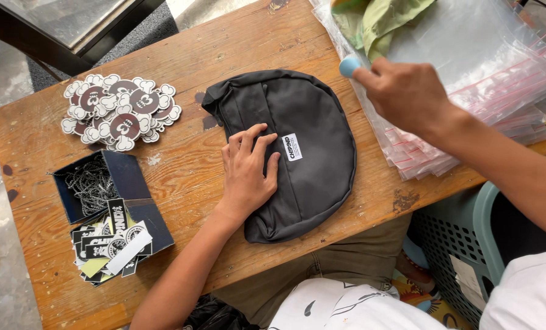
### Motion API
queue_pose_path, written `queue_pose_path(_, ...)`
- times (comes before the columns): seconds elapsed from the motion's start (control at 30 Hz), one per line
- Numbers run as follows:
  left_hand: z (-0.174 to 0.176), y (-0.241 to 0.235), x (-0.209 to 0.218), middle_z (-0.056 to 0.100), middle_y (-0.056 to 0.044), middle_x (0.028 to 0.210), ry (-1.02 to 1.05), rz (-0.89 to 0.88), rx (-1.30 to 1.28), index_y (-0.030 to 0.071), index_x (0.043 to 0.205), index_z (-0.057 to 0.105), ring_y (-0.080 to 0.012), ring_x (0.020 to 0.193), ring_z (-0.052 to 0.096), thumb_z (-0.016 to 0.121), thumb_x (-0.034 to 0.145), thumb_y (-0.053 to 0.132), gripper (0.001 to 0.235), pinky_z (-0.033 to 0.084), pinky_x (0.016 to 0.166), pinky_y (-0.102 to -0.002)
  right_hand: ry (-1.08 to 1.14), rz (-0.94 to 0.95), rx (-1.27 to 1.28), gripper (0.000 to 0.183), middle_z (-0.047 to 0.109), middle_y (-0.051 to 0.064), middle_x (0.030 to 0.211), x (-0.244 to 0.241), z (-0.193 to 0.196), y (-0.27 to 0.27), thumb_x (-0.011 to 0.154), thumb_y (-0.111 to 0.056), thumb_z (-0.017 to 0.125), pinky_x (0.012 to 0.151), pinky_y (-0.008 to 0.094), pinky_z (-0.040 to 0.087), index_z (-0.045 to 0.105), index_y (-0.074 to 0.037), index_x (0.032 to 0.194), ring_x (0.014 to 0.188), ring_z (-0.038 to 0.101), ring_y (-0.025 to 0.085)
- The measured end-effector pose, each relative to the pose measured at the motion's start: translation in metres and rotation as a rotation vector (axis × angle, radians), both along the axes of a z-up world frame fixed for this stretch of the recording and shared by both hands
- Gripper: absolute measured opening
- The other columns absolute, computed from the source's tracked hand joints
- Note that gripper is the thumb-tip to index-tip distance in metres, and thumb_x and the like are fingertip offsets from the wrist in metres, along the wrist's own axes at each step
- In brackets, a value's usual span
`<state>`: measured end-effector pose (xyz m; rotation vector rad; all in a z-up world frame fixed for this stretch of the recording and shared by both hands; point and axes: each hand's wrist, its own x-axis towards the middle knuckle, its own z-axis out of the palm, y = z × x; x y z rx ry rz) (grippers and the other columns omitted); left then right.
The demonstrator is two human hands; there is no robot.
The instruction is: The person cleans a black bag with a small blue brush, then picks up a sticker and attaches it to the bag's surface. The person handles the bag and sticker by hand while working at a wooden table.
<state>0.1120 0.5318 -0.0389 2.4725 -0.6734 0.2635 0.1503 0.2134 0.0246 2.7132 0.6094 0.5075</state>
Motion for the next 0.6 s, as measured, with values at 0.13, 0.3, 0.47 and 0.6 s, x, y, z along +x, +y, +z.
queue_pose_path(0.13,0.001,0.000,-0.001,0.052,-0.005,0.134,0.001,0.004,0.008,0.015,0.122,0.062,-0.0268,0.119,0.046,0.063,0.094,0.019,0.029,0.034,0.094,-0.040,0.406,0.011,0.576,0.020,0.072,0.011,0.090,-0.004,0.003,0.004,0.093,-0.026,0.067,0.074,0.049,0.055,0.063,-0.020,0.112,0.083,0.072,0.036)
queue_pose_path(0.3,0.000,0.000,0.000,0.051,-0.005,0.134,0.004,0.000,0.019,0.015,0.123,0.062,-0.0265,0.120,0.045,0.062,0.094,0.019,0.029,0.033,0.094,-0.040,0.125,-0.021,0.046,0.017,0.062,-0.004,0.076,-0.001,0.000,0.000,0.094,-0.019,0.064,0.060,0.032,0.055,0.061,-0.029,0.107,0.062,0.067,0.017)
queue_pose_path(0.47,0.002,0.000,-0.001,0.051,-0.005,0.134,0.018,0.004,0.013,0.015,0.123,0.062,-0.0262,0.119,0.045,0.062,0.095,0.019,0.028,0.033,0.094,-0.040,0.549,-0.059,0.647,0.018,0.067,0.002,0.077,0.004,0.001,0.005,0.093,-0.020,0.064,0.068,0.043,0.054,0.062,-0.022,0.112,0.071,0.067,0.028)
queue_pose_path(0.6,0.004,0.000,-0.002,0.052,-0.005,0.133,0.022,0.007,-0.020,0.015,0.122,0.063,-0.0267,0.119,0.046,0.062,0.095,0.018,0.028,0.034,0.093,-0.040,0.602,-0.105,0.434,0.009,0.067,0.001,0.076,-0.001,0.009,0.011,0.094,-0.024,0.058,0.072,0.042,0.056,0.060,-0.023,0.103,0.074,0.069,0.027)
